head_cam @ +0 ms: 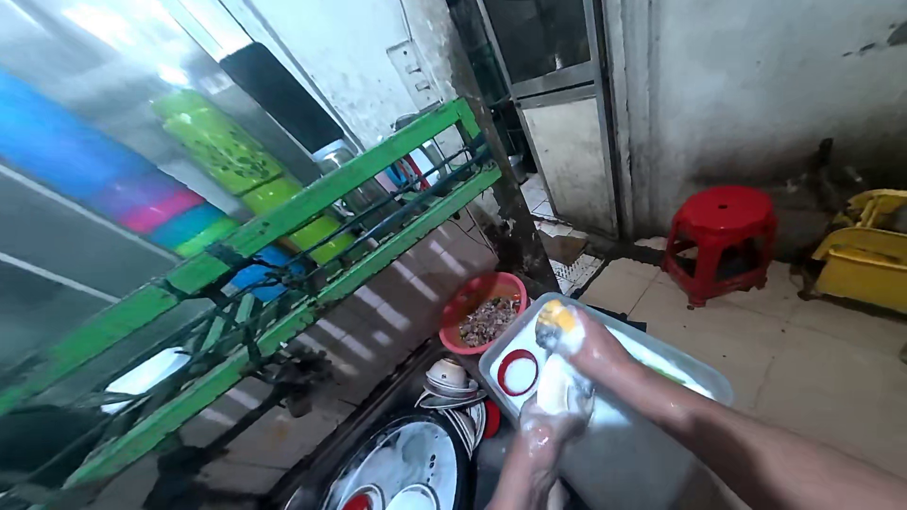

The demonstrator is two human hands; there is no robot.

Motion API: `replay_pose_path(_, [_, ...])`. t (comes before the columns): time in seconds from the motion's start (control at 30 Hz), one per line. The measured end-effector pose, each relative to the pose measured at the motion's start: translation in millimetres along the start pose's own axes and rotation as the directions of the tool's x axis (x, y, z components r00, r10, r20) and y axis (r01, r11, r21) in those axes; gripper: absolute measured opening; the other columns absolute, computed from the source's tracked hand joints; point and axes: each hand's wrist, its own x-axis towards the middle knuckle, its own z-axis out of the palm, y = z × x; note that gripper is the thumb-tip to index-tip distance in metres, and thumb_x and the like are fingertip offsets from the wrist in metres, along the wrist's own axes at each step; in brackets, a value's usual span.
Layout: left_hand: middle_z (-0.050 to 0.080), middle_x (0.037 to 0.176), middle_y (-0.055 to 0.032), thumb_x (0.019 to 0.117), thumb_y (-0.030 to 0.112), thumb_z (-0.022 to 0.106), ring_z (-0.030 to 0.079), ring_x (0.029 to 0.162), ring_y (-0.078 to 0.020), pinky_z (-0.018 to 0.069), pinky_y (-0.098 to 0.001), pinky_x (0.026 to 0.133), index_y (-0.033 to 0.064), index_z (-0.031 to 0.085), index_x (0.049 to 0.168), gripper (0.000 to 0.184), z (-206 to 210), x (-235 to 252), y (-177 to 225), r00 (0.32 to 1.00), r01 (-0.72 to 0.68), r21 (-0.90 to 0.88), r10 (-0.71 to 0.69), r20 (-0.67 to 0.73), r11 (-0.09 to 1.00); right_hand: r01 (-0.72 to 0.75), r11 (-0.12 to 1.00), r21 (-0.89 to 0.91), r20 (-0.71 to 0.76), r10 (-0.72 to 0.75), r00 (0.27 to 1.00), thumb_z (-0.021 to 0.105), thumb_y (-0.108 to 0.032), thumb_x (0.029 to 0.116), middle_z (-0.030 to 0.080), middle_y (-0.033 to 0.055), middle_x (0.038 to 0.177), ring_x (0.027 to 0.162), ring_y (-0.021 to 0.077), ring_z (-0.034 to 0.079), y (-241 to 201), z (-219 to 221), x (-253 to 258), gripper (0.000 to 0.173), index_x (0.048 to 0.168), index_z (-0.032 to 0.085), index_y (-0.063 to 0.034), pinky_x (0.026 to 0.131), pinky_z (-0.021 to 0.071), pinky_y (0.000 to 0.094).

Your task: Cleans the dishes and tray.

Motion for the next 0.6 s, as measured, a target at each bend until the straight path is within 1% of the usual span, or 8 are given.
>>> replay_pose_path(0.07, [0.069,0.088,-0.0043,0.0873,-0.006,0.065,0.069,0.080,-0.0102,0.0598,-0.0284,0.073,-0.0019,0.057,0.114,0.028,-2,0,7,0.995,0.083,0.045,-0.085,0.050,0.996,0.225,0.957,-0.183,0.105,-0.209,0.972,0.075,-0.020,0.0878,0.069,0.0178,0.115,0.108,0.0361,0.067,-11,7,-26,0.051,0.135,0.060,-0.0085,0.091,0.0535,0.0589])
replay_pose_path(0.13, [0.068,0.089,-0.0047,0.0896,-0.004,0.063,0.067,0.081,-0.0100,0.0589,-0.0284,0.074,-0.0036,0.057,0.114,0.026,-3,2,6,0.998,0.035,0.051,-0.038,0.051,0.998,0.302,0.940,-0.156,0.127,-0.284,0.950,0.076,-0.021,0.0867,0.068,0.0159,0.124,0.118,0.0335,0.063,-11,11,-33,0.055,0.139,0.061,-0.0116,0.101,0.0491,0.0559])
replay_pose_path(0.27, [0.072,0.092,-0.0122,0.0699,0.003,0.077,0.072,0.084,-0.0164,0.0618,-0.0331,0.077,-0.0073,0.063,0.110,0.044,5,4,1,0.996,-0.087,-0.014,0.087,0.026,0.996,0.013,0.986,0.169,-0.079,0.000,0.997,0.073,-0.019,0.0954,0.065,0.0263,0.125,0.114,0.0400,0.064,5,-6,-2,0.058,0.145,0.049,-0.0010,0.098,0.0496,0.0594])
replay_pose_path(0.37, [0.071,0.084,-0.0067,0.0763,-0.005,0.070,0.070,0.078,-0.0122,0.0601,-0.0296,0.072,-0.0036,0.061,0.105,0.030,6,0,7,0.997,0.016,-0.037,-0.013,0.073,0.999,0.204,0.972,-0.114,-0.036,-0.210,0.977,0.075,-0.022,0.0914,0.070,0.0200,0.110,0.101,0.0365,0.069,-7,-4,-19,0.047,0.132,0.060,-0.0037,0.087,0.0558,0.0591])
replay_pose_path(0.43, [0.067,0.086,0.0003,0.0889,-0.005,0.062,0.066,0.080,-0.0054,0.0574,-0.0247,0.075,-0.0006,0.058,0.109,0.021,1,-4,7,0.994,0.027,0.051,-0.032,0.106,0.998,0.370,0.905,-0.212,0.109,-0.354,0.929,0.075,-0.023,0.0863,0.071,0.0143,0.115,0.110,0.0331,0.067,-17,4,-38,0.050,0.134,0.064,-0.0108,0.094,0.0523,0.0568])
replay_pose_path(0.47, [0.068,0.085,-0.0003,0.0871,-0.005,0.063,0.067,0.078,-0.0062,0.0577,-0.0252,0.073,-0.0003,0.059,0.107,0.021,2,-3,5,0.995,0.024,0.044,-0.028,0.094,0.999,0.380,0.908,-0.176,0.111,-0.365,0.924,0.074,-0.023,0.0874,0.071,0.0152,0.118,0.112,0.0336,0.066,-16,4,-39,0.050,0.135,0.064,-0.0100,0.096,0.0512,0.0568])
replay_pose_path(0.53, [0.070,0.088,-0.0099,0.0782,-0.006,0.069,0.070,0.080,-0.0153,0.0606,-0.0322,0.073,-0.0065,0.060,0.110,0.033,9,0,3,0.999,0.018,-0.089,-0.013,0.049,0.996,0.213,0.976,-0.035,-0.003,-0.213,0.977,0.073,-0.022,0.0940,0.070,0.0217,0.115,0.108,0.0370,0.068,-3,0,-22,0.044,0.133,0.063,-0.0022,0.095,0.0531,0.0578])
replay_pose_path(0.6, [0.070,0.097,-0.0169,0.0858,0.003,0.065,0.072,0.086,-0.0215,0.0620,-0.0390,0.079,-0.0089,0.055,0.121,0.038,18,2,4,0.997,-0.056,-0.236,0.044,-0.056,0.970,0.043,0.990,0.131,-0.139,-0.025,0.990,0.072,-0.020,0.0970,0.066,0.0285,0.119,0.110,0.0423,0.065,11,-2,-7,0.049,0.137,0.056,0.0037,0.096,0.0502,0.0612])
